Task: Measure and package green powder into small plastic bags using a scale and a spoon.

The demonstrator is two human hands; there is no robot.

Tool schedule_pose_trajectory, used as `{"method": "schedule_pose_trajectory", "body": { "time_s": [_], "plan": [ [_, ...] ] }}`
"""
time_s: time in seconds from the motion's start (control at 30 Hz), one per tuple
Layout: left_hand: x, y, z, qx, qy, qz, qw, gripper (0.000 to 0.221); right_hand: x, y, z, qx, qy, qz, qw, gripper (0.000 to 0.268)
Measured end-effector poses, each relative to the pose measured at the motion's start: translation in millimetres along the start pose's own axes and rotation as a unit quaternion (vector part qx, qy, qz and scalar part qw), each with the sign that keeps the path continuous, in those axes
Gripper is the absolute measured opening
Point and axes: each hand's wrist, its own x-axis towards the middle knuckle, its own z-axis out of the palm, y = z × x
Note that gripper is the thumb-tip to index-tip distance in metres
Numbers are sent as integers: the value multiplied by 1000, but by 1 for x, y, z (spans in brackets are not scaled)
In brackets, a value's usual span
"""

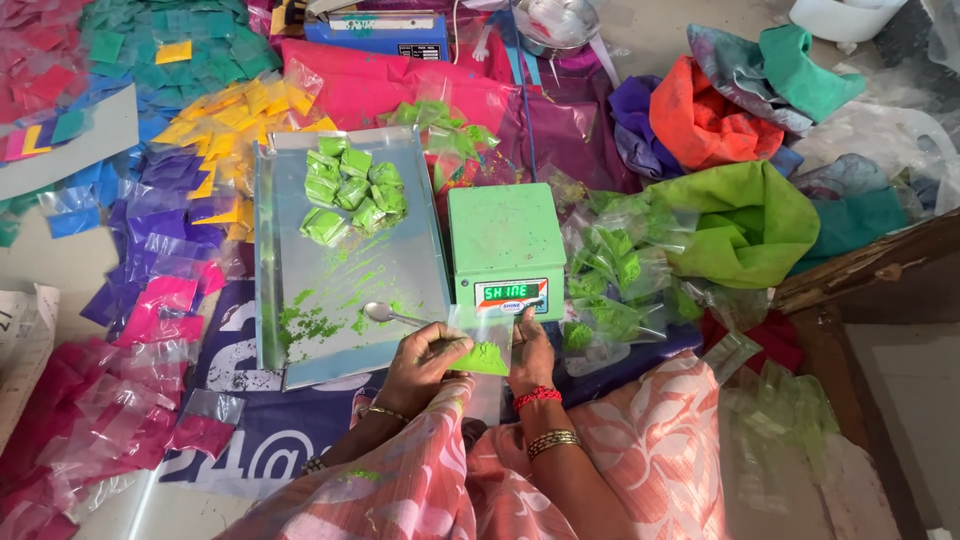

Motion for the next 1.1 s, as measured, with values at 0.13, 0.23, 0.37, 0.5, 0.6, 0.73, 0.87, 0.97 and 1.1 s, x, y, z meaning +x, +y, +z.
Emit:
{"method": "schedule_pose_trajectory", "body": {
  "time_s": [0.13, 0.23, 0.37, 0.5, 0.6, 0.73, 0.87, 0.97, 1.1],
  "plan": [
    [4, -5, -2, 0, -2, 8, 1000, 16, 5, 2, -9, 1, 15, 14, 1000, 21],
    [2, -4, -2, -9, 6, 2, 1000, 16, 19, 13, -33, 1, -13, -2, 1000, 15],
    [1, -2, -5, -21, 40, -10, 999, 16, -24, -7, 8, -147, 64, 6, 987, 12],
    [0, -8, -16, 89, 66, 52, 992, 19, -48, -26, 27, -359, 82, -9, 930, 14],
    [-2, -11, -20, 194, 76, 89, 974, 21, -86, -53, 77, -418, -7, -53, 907, 25],
    [5, -29, -31, 167, 69, 43, 983, 23, -143, -87, 136, -440, -98, -37, 892, 34],
    [7, -37, -37, 183, 39, 66, 980, 23, -162, -96, 143, -507, -211, 29, 836, 38],
    [6, -39, -39, 202, 17, 84, 976, 23, -163, -98, 137, -562, -261, 46, 783, 38],
    [0, -30, -38, 217, 8, 45, 975, 24, -144, -95, 118, -602, -263, 51, 752, 25]
  ]
}}
